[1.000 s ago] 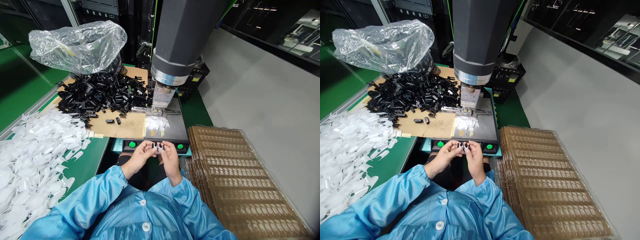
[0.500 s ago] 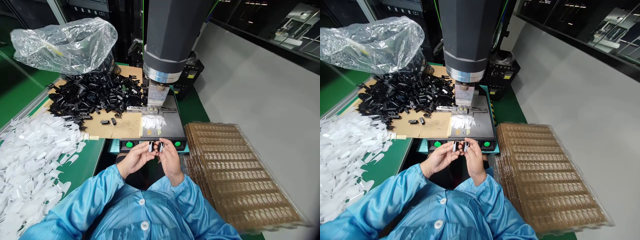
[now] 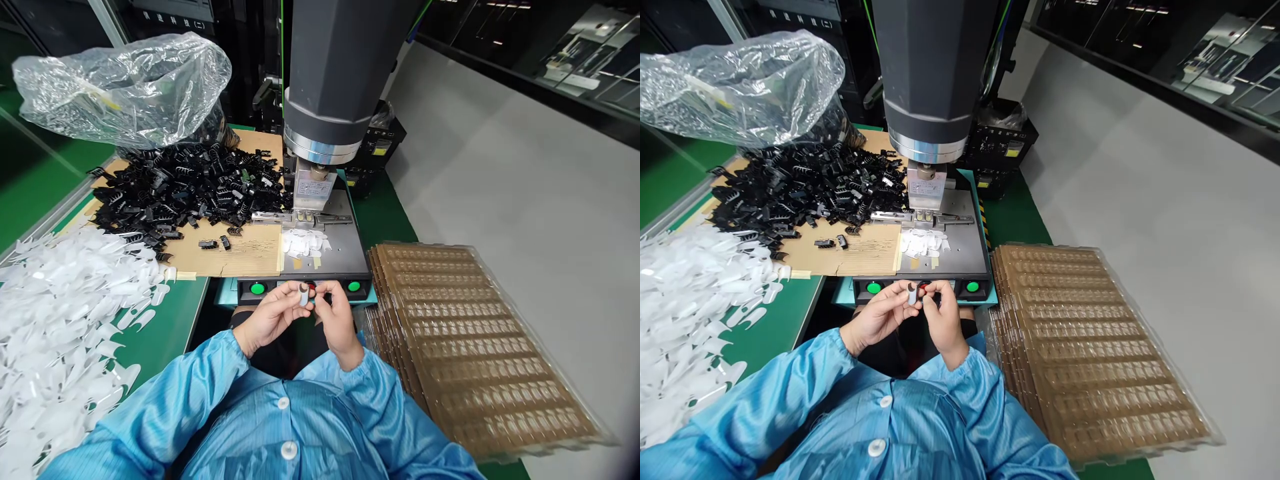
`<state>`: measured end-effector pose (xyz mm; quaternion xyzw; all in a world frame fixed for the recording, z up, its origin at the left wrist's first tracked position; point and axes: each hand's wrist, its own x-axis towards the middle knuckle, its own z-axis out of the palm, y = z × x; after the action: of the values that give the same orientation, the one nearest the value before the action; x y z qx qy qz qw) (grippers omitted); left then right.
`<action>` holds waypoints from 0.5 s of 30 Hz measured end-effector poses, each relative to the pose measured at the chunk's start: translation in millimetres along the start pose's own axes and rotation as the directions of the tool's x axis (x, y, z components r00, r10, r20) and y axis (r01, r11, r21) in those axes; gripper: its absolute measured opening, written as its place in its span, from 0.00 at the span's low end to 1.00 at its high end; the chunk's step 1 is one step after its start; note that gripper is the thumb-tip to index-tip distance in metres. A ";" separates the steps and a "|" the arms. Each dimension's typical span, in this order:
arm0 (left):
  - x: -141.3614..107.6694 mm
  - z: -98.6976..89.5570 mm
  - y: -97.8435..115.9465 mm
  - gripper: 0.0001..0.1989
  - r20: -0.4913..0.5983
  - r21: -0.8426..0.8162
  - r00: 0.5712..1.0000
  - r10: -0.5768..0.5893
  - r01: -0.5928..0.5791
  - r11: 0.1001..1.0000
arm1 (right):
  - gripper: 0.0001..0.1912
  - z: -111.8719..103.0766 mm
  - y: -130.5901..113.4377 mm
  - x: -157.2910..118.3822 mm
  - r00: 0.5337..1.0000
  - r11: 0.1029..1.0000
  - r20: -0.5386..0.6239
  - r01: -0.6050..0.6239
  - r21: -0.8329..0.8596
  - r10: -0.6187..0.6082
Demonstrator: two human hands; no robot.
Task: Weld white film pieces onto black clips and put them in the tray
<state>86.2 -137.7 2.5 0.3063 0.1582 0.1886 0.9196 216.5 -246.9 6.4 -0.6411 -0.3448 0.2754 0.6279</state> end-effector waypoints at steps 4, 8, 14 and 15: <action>1.5 -0.8 -6.7 0.18 -0.045 0.225 0.989 0.141 -0.128 0.966 | 0.06 -1.4 -5.1 2.3 0.998 0.997 -0.043 0.034 -0.071 -0.037; 1.7 -2.4 -12.8 0.18 -0.022 0.442 0.960 0.278 -0.240 0.864 | 0.05 -4.1 -9.0 3.7 0.995 0.980 -0.067 0.059 -0.189 -0.073; 0.4 -4.2 -15.4 0.16 -0.001 0.524 0.944 0.330 -0.281 0.804 | 0.04 -6.9 -10.4 2.2 0.996 0.965 -0.076 0.030 -0.261 -0.052; 0.2 -4.6 -15.5 0.16 0.003 0.533 0.945 0.327 -0.278 0.799 | 0.04 -6.9 -11.3 1.9 0.996 0.962 -0.077 0.021 -0.271 -0.043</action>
<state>88.4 -146.7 -10.7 0.5588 0.1937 0.2957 0.7502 222.1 -249.9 18.2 -0.7256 -0.3633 0.1891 0.5530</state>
